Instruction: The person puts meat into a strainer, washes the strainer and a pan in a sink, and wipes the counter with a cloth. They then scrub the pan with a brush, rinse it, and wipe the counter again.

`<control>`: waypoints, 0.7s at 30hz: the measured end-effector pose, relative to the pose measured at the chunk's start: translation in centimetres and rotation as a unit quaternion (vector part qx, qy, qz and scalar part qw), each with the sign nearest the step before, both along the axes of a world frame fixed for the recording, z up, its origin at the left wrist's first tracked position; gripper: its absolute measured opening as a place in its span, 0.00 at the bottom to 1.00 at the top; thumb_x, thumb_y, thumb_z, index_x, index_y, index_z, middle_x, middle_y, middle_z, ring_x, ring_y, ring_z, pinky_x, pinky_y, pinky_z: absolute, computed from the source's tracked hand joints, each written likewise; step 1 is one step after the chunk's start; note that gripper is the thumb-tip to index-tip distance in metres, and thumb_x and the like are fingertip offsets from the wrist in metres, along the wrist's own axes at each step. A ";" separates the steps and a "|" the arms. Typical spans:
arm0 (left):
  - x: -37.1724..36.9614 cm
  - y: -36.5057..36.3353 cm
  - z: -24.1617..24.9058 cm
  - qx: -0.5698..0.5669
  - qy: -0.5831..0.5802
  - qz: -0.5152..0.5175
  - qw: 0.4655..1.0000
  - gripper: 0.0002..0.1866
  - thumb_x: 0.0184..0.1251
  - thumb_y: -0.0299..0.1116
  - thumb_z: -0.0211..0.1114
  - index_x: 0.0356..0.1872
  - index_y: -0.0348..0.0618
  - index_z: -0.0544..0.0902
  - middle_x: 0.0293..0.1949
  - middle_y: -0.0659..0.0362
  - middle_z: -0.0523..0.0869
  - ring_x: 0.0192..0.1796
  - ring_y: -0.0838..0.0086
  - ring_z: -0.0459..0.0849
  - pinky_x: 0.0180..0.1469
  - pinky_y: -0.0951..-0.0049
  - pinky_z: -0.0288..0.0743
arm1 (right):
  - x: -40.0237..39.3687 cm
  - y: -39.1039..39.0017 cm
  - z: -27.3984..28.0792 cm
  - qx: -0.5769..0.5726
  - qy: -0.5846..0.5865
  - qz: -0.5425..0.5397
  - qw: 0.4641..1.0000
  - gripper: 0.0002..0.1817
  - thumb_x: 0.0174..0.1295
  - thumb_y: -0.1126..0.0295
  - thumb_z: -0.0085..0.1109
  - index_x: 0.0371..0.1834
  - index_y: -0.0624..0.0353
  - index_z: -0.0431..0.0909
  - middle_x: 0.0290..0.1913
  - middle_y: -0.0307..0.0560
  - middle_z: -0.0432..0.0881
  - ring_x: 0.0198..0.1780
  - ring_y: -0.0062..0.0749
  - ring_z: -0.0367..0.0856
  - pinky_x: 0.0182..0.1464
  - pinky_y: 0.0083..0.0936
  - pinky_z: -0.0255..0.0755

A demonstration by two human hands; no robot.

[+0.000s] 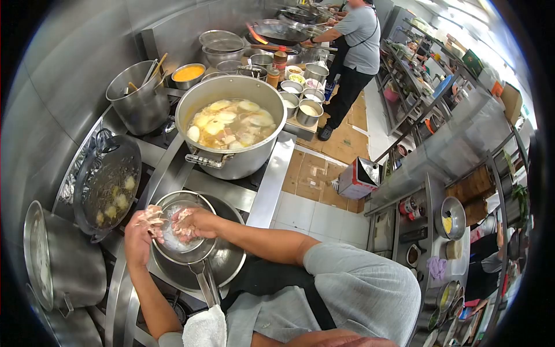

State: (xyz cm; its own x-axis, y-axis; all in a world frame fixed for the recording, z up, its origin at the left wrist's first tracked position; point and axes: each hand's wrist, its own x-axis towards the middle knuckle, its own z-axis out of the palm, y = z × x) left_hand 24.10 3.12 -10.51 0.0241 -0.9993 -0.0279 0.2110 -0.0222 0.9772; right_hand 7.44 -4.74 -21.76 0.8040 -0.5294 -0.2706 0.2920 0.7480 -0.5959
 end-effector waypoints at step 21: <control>3.6 -0.6 -4.9 0.039 0.143 0.009 0.989 0.12 0.62 0.31 0.57 0.44 0.37 0.75 0.39 0.58 0.80 0.34 0.72 0.81 0.34 0.68 0.80 | -0.4 -1.3 0.5 -0.069 0.118 -0.037 0.990 0.12 0.59 0.67 0.57 0.42 0.62 0.74 0.34 0.45 0.79 0.31 0.34 0.81 0.28 0.34 0.80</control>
